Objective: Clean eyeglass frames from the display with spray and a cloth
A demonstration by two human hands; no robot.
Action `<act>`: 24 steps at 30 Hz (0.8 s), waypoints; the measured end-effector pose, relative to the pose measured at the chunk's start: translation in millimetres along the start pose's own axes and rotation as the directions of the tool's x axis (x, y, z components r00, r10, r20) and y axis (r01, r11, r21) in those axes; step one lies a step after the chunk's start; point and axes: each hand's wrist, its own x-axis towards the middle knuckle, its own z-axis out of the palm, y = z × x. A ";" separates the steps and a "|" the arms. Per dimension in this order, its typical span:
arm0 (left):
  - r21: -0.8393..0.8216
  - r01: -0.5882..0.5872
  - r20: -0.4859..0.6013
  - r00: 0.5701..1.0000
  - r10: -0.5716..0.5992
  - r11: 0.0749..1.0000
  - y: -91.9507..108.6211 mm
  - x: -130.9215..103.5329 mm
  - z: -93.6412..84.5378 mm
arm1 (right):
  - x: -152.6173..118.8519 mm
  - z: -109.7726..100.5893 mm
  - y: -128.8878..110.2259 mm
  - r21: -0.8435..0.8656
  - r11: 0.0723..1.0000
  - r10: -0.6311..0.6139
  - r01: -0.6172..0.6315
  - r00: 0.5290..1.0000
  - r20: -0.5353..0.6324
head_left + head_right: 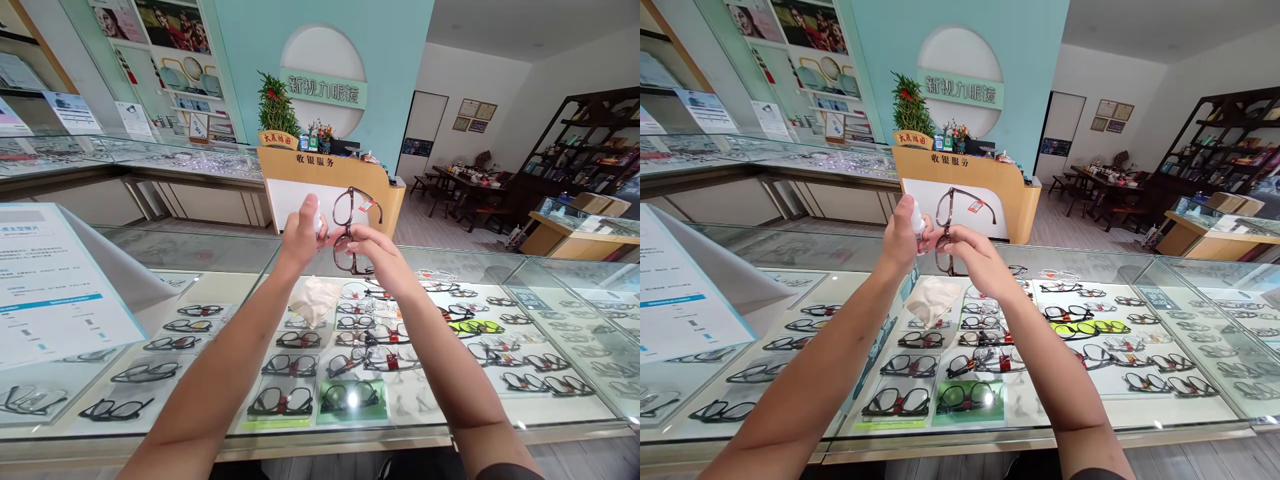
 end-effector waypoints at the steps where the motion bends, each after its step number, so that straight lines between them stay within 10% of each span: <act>1: 0.017 -0.013 0.002 1.000 0.013 1.000 -1.0 0.3 0.1 | 0.1 0.4 0.6 0.013 1.000 0.002 -0.003 1.000 0.013; 24: 0.139 -0.053 0.108 0.993 0.038 0.989 -1.5 -6.1 1.8 | 13.9 -13.9 28.3 0.344 0.938 0.082 -0.045 0.992 -0.094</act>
